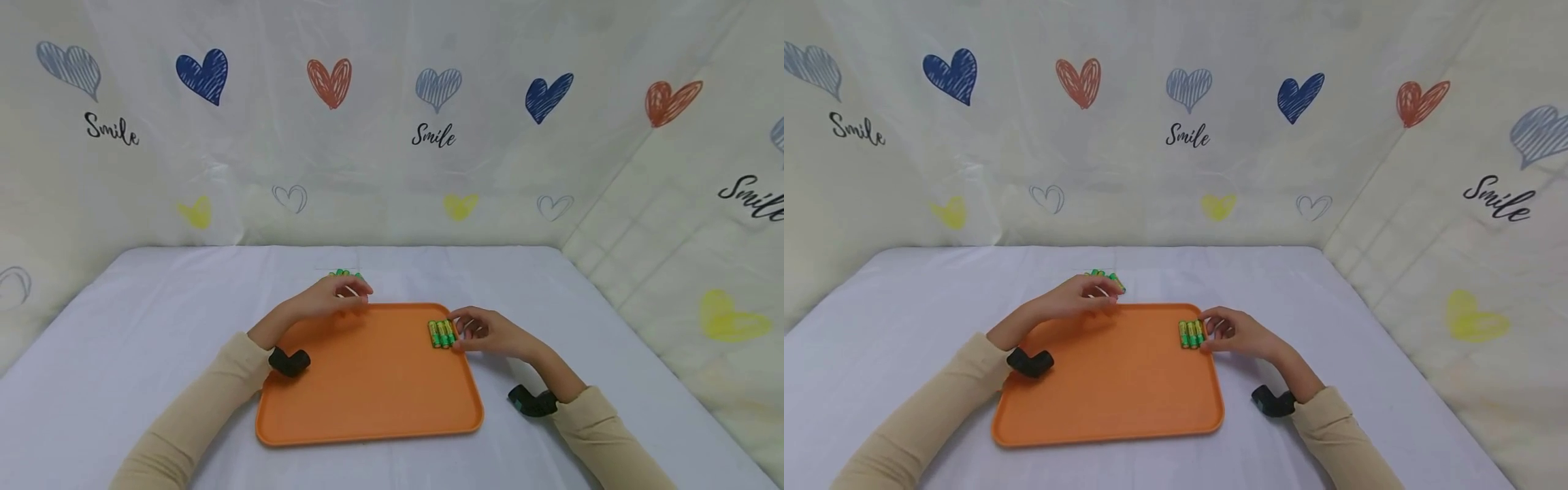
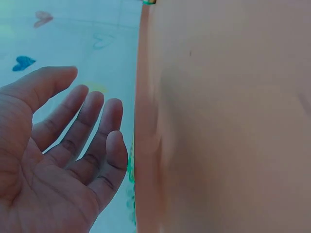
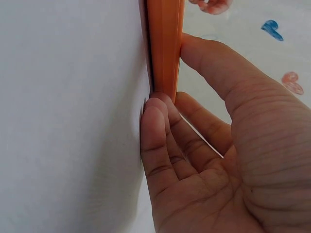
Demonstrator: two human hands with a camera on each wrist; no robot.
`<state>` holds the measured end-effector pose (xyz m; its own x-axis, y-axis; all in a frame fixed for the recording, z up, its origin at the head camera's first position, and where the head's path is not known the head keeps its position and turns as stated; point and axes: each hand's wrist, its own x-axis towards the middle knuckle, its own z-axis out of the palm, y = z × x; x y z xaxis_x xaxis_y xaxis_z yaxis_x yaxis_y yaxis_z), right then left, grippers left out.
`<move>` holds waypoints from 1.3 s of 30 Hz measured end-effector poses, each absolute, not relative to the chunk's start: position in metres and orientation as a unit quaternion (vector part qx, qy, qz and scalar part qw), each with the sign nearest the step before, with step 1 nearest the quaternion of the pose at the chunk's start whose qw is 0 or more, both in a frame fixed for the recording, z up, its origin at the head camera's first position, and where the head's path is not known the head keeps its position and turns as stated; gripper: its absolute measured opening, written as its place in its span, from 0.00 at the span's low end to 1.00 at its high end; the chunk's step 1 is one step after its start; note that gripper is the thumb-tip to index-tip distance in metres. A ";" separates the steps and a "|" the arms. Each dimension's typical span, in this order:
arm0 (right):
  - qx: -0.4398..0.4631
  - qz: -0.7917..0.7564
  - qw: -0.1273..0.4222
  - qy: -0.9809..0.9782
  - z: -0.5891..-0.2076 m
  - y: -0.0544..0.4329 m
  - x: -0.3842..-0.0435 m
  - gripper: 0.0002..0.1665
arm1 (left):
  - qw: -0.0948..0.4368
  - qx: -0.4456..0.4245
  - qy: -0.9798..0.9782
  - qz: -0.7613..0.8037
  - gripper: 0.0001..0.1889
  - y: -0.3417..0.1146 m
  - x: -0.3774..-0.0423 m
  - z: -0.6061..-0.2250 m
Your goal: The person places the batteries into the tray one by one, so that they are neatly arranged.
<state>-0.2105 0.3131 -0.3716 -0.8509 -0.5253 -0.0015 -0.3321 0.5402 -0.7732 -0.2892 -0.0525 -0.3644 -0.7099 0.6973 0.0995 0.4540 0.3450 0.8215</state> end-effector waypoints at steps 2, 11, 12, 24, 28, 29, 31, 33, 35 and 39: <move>-0.246 -0.413 0.117 0.869 -0.371 0.313 -0.210 0.29 | 0.125 0.359 0.809 0.449 0.17 -0.058 -0.290 -0.363; -0.255 -0.411 0.109 0.868 -0.371 0.315 -0.209 0.29 | 0.110 0.316 0.830 0.447 0.18 -0.083 -0.297 -0.362; -0.256 -0.411 0.109 0.868 -0.371 0.315 -0.209 0.29 | 0.106 0.314 0.832 0.445 0.18 -0.086 -0.298 -0.363; -0.251 -0.409 0.114 0.870 -0.371 0.315 -0.209 0.29 | 0.082 0.297 0.844 0.438 0.19 -0.105 -0.306 -0.366; -0.255 -0.408 0.113 0.869 -0.372 0.315 -0.209 0.29 | 0.071 0.289 0.855 0.424 0.20 -0.107 -0.308 -0.368; -0.254 -0.409 0.112 0.869 -0.372 0.315 -0.209 0.29 | 0.068 0.288 0.858 0.420 0.21 -0.108 -0.309 -0.369; -0.255 -0.411 0.112 0.868 -0.372 0.315 -0.209 0.29 | 0.067 0.282 0.862 0.416 0.21 -0.109 -0.310 -0.371; -0.255 -0.412 0.113 0.867 -0.372 0.315 -0.209 0.28 | 0.067 0.280 0.864 0.414 0.22 -0.110 -0.311 -0.373; -0.252 -0.409 0.114 0.870 -0.371 0.315 -0.208 0.28 | 0.069 0.275 0.866 0.411 0.22 -0.111 -0.311 -0.374; -0.251 -0.406 0.113 0.871 -0.371 0.315 -0.208 0.29 | 0.086 0.259 0.874 0.403 0.25 -0.112 -0.310 -0.374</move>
